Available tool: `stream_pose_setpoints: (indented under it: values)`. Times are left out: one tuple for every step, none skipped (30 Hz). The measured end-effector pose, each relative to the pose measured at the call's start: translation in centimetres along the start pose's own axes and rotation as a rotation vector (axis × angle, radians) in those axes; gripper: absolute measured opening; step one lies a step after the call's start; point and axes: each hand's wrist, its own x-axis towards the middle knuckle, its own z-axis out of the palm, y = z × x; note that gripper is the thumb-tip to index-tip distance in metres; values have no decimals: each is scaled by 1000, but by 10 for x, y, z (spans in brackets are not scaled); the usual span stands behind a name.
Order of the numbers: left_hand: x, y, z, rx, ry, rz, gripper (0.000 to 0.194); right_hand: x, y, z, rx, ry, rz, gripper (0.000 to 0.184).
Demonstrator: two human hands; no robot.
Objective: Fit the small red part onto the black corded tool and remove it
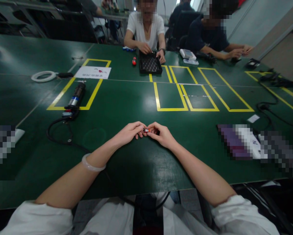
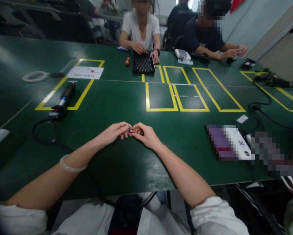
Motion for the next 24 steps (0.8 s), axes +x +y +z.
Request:
stream_pose_setpoints:
  values:
    - [0, -1, 0, -6, 0, 1, 37, 0, 0, 0, -3, 7, -1, 17]
    - [0, -1, 1, -9, 1, 2, 36, 0, 1, 0, -6, 13, -1, 17]
    - [-1, -1, 1, -8, 1, 0, 36, 0, 2, 1, -8, 17, -2, 17]
    - [-1, -1, 2, -4, 2, -3, 36, 0, 3, 1, -9, 19, -1, 17]
    - [-2, -1, 3, 1, 3, -6, 35, 0, 4, 1, -7, 17, -1, 18]
    - [-3, -1, 4, 5, 4, -8, 35, -1, 4, 2, -3, 14, 0, 19]
    - [-4, -1, 4, 7, 11, -7, 35, -1, 5, 2, 5, 10, 2, 21]
    - [-4, -1, 5, 4, 19, -3, 35, -1, 5, 2, 17, 9, 8, 23]
    - [-5, -1, 5, -4, 27, 5, 34, -1, 5, 2, 31, 12, 15, 25]
    - [-5, -2, 6, -15, 31, 16, 33, -1, 4, 2, 43, 17, 24, 25]
    - [-5, -3, 6, -24, 34, 28, 32, -1, 4, 2, 48, 25, 32, 23]
    - [-5, -3, 6, -30, 36, 40, 31, 0, 3, 2, 43, 33, 37, 22]
    - [-5, -4, 6, -33, 37, 52, 31, 0, 3, 1, 32, 40, 36, 20]
    - [-5, -4, 6, -33, 38, 60, 31, 0, 2, 1, 16, 45, 29, 19]
    - [-4, -5, 6, -35, 42, 63, 31, 0, 2, 1, -1, 47, 16, 18]
    - [-4, -5, 6, -42, 47, 58, 32, 0, 2, 1, -15, 46, -1, 17]
    - [-4, -5, 6, -53, 53, 49, 33, 0, 2, 1, -24, 43, -20, 15]
    - [-3, -5, 6, -65, 57, 39, 34, 0, 2, 1, -30, 38, -36, 14]
    - [-3, -4, 5, -75, 60, 31, 35, 0, 2, 1, -33, 35, -44, 13]
    - [-3, -4, 5, -82, 61, 29, 34, 0, 2, 1, -36, 34, -46, 14]
    - [-3, -4, 5, -85, 62, 33, 33, 1, 3, 1, -38, 35, -41, 15]
    - [-3, -4, 5, -85, 62, 41, 32, 1, 3, 0, -41, 37, -34, 18]
    - [-3, -5, 5, -84, 62, 53, 30, 1, 3, 0, -49, 39, -27, 20]
    - [-3, -5, 5, -84, 64, 64, 30, 1, 4, 0, -62, 42, -24, 21]
